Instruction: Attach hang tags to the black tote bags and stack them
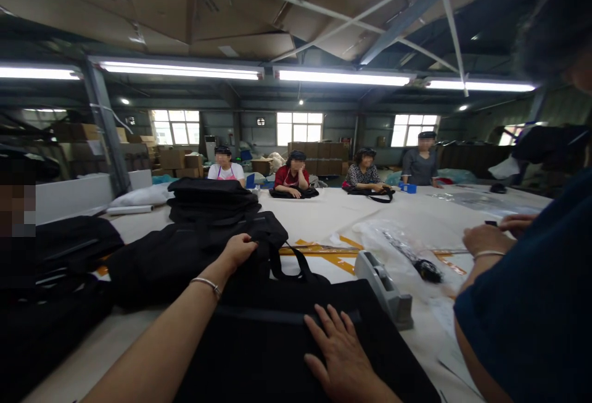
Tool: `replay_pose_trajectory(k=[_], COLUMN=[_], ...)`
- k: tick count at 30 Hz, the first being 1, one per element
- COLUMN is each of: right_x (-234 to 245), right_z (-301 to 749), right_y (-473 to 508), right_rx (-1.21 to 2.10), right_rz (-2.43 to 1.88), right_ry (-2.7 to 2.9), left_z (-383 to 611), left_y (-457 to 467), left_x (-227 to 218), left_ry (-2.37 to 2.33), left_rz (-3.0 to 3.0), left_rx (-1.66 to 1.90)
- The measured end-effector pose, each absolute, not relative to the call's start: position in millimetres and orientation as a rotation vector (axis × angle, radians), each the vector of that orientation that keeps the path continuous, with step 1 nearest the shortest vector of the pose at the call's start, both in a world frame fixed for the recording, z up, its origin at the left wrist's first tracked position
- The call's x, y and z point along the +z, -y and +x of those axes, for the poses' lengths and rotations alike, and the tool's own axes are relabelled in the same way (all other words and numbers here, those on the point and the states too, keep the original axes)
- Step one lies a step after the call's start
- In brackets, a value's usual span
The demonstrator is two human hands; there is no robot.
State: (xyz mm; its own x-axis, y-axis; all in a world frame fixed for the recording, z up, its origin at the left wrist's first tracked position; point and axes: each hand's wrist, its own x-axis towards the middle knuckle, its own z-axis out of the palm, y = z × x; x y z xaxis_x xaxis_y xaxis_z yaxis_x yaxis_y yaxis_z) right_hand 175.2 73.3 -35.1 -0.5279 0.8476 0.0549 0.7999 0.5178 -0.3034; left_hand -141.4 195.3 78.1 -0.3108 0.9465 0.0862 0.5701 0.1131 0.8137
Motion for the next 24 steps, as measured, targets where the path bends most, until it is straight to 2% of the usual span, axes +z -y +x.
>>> replay_pose_trajectory(k=[8, 15, 19, 24], right_x=[-34.7, -36.2, -36.4, -37.3], right_z=[176.5, 176.8, 177.4, 176.9], right_y=[-72.6, -74.0, -74.0, -76.1], right_rx=[0.342, 0.368, 0.38, 0.374], right_rz=[-1.409, -1.402, -1.41, -1.41], right_ry=[2.561, 2.565, 2.574, 2.583], left_z=[-143.6, -132.2, -106.6, -80.3], left_y=[-171.9, -169.8, -153.6, -139.5], left_x=[96.1, 117.5, 105.0, 74.7], left_ry=[-1.677, -1.366, -1.26, -1.307], left_rz=[1.376, 1.455, 1.607, 2.064], left_rx=[0.921, 0.992, 0.7, 0.007])
